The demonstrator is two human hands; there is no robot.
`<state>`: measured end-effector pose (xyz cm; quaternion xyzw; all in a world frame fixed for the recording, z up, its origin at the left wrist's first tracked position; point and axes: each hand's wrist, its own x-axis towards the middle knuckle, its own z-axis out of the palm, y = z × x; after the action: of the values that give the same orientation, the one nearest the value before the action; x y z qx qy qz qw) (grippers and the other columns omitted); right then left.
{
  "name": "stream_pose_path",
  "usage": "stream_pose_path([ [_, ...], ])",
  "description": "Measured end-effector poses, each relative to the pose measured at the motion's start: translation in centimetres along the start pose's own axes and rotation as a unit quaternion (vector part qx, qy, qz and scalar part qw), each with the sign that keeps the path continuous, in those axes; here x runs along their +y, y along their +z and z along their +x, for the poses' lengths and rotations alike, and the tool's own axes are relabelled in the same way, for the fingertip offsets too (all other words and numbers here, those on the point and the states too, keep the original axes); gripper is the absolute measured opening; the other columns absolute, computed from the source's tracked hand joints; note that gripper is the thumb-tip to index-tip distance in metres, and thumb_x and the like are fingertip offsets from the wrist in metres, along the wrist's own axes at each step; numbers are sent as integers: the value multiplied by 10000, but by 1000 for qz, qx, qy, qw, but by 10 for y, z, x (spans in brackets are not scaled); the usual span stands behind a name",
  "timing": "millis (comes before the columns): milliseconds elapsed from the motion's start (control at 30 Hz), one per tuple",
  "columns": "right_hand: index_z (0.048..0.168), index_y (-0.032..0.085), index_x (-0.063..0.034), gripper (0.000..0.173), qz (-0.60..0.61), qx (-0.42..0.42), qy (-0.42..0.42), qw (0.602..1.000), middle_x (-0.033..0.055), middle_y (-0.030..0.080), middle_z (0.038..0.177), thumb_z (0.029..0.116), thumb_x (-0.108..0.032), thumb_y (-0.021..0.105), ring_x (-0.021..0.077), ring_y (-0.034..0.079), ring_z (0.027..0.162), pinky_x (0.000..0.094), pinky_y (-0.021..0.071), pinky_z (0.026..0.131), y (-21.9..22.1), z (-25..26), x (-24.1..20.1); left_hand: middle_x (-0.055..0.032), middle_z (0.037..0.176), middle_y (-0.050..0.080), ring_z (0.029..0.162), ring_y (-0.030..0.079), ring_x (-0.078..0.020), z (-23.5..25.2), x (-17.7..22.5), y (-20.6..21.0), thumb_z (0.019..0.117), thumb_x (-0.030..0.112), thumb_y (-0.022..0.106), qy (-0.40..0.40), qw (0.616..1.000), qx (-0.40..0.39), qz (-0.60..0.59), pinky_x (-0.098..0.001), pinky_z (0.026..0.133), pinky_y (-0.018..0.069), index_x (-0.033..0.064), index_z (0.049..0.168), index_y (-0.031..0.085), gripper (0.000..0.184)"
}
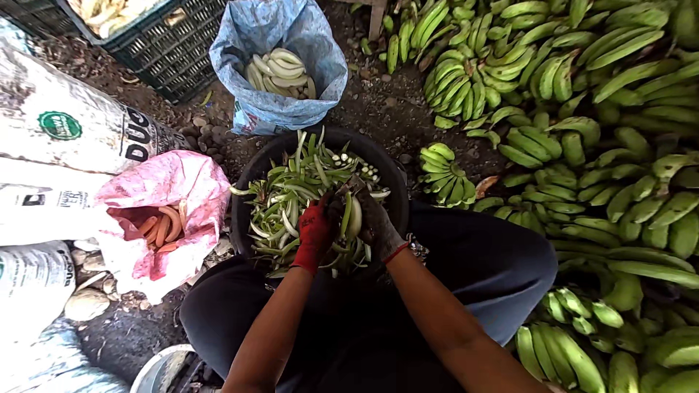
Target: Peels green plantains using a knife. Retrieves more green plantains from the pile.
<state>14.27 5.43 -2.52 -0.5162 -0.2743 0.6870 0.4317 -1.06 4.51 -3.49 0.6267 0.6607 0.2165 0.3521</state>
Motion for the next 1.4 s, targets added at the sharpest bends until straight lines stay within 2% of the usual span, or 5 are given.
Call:
stream_pose_path([
  [300,1390,598,-89,435,-250,13,-47,967,118,664,1272,1077,-363,472,198,648,1110,432,542,965,-3,-6,1,-187,1173,682,1054,659,-375,2,-12,0,1089,524,329,-54,996,-1,-73,-631,885,510,188,1417,576,531],
  [467,1225,612,-158,432,-9,51,80,995,28,680,882,1050,-517,446,134,646,697,308,557,594,-21,4,-18,-144,1341,648,1217,626,-325,-6,-4,-1,1087,519,328,48,995,-53,-70,-590,1027,482,177,1443,582,555],
  [667,1185,621,-125,351,4,20,20,1000,-7,651,875,1082,-383,406,66,617,709,255,551,632,-42,-1,-37,-185,1159,691,1029,673,-393,-17,2,1,1035,539,402,233,970,-57,47,-618,848,515,193,1382,646,548],
  [1200,1261,592,-36,488,-89,235,124,960,145,657,956,1065,-468,476,233,641,767,409,567,670,-53,17,9,-122,1044,668,851,621,-269,-1,-20,-16,1062,585,394,-72,973,61,-212,-519,741,516,257,1436,550,522],
  [1400,1100,553,-98,238,198,13,-94,976,81,678,935,1066,-295,424,212,681,864,437,598,817,22,63,-102,-128,1128,667,932,631,-250,-3,-20,-26,1096,483,388,-55,957,91,-269,-496,795,534,226,1462,522,467],
])
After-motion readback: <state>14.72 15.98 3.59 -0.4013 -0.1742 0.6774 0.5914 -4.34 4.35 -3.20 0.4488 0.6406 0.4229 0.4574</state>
